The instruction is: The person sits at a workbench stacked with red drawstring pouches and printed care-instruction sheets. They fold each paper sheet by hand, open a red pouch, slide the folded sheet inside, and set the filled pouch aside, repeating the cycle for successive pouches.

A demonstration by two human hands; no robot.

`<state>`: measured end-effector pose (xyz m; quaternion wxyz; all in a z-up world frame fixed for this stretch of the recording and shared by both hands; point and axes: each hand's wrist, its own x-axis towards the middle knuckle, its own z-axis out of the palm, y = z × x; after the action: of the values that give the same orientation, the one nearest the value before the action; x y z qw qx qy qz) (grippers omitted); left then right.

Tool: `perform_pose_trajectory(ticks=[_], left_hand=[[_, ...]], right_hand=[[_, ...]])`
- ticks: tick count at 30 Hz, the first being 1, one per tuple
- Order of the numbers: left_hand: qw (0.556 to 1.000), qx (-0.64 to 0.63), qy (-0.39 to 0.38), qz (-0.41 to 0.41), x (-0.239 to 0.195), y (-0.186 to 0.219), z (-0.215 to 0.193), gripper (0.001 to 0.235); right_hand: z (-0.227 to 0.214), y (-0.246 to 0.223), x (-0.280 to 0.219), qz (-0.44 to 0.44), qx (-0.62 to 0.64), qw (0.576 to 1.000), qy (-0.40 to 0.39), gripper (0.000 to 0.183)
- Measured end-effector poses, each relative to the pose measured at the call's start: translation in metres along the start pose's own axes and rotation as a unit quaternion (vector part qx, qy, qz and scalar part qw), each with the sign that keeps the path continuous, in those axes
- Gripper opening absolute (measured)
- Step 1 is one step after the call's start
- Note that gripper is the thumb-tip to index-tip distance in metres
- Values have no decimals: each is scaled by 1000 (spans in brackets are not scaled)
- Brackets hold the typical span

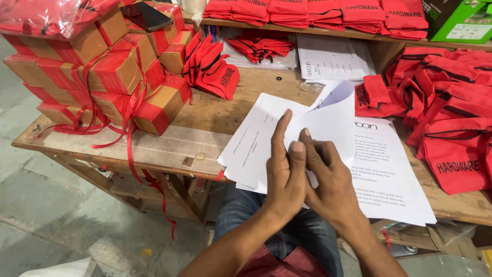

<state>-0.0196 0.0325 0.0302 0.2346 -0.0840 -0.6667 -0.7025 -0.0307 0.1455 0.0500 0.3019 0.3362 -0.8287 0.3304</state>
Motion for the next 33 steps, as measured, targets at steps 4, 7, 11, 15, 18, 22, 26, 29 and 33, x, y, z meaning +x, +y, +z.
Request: perform_pose_trajectory(ticks=[4,7,11,15,18,22,26,29,33], left_hand=[[996,37,44,65,36,-16,-11,45],[950,106,63,287,63,-38,-27,26],[967,142,20,210,73,-74,-44,28],[944,135,14,301,69,-74,-45,28],[951,102,-4,292,68,-71,-42,30],[954,82,-38,286,67,-62,-41,33],[966,81,-38,241,70,-70,-37,28],[969,81,-19,234,71,-70,-34,26],[951,83,-3,297,70,-45,-31,30]], right_hand=[[-6,17,10,19,63,997,-44,68],[-15,26,31,-39,-68,996,42,65],[-35,30,67,-140,-141,976,94,76],[-37,49,80,-104,-84,987,-93,79],[-37,43,77,36,-19,985,-168,69],[-34,47,72,-41,-39,991,-123,64],[-31,51,72,-26,-34,993,-107,61],[-27,53,69,1,-25,994,-103,56],[-24,57,67,-12,-13,998,-61,52]])
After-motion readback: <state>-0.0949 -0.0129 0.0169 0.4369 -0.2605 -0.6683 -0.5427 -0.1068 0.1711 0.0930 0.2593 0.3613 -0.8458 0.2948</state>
